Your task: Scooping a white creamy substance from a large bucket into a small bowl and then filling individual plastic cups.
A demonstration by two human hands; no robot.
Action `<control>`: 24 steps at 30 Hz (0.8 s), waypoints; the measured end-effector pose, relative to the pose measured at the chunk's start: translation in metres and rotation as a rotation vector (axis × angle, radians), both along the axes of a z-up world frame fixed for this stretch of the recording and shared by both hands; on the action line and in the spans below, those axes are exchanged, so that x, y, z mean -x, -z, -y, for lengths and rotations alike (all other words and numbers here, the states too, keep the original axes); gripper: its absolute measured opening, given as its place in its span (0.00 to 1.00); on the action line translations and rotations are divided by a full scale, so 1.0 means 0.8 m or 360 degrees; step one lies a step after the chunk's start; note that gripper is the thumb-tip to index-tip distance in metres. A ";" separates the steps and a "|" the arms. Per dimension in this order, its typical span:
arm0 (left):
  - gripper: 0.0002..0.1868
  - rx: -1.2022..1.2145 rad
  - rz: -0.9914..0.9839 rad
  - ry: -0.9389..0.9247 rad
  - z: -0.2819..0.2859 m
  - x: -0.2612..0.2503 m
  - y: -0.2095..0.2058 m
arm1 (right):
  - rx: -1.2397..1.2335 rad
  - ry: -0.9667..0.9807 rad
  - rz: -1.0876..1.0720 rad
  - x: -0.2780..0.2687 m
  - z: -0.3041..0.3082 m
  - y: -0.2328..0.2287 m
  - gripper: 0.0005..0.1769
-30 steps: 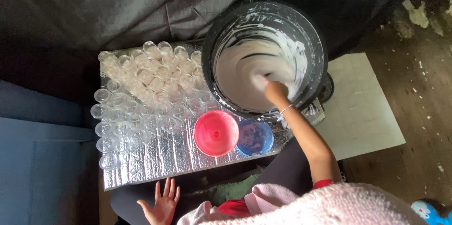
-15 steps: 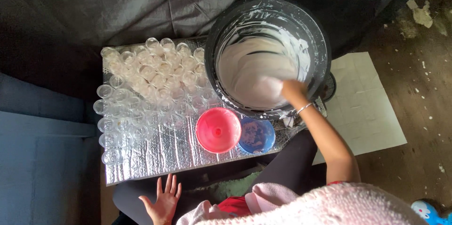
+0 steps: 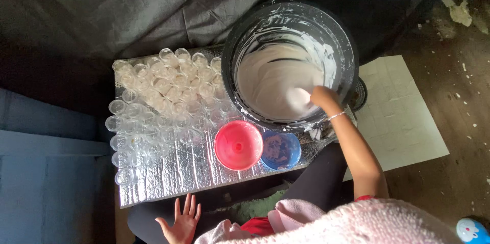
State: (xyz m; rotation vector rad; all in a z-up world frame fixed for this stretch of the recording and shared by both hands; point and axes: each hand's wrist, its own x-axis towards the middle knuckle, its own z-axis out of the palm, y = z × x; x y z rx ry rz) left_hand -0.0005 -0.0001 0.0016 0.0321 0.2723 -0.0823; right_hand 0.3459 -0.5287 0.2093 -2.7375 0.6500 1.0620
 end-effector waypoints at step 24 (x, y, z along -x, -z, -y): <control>0.48 0.0024 0.0067 -0.0103 0.003 -0.001 -0.001 | 0.0196 -0.1332 0.0938 -0.147 -0.089 0.208 0.27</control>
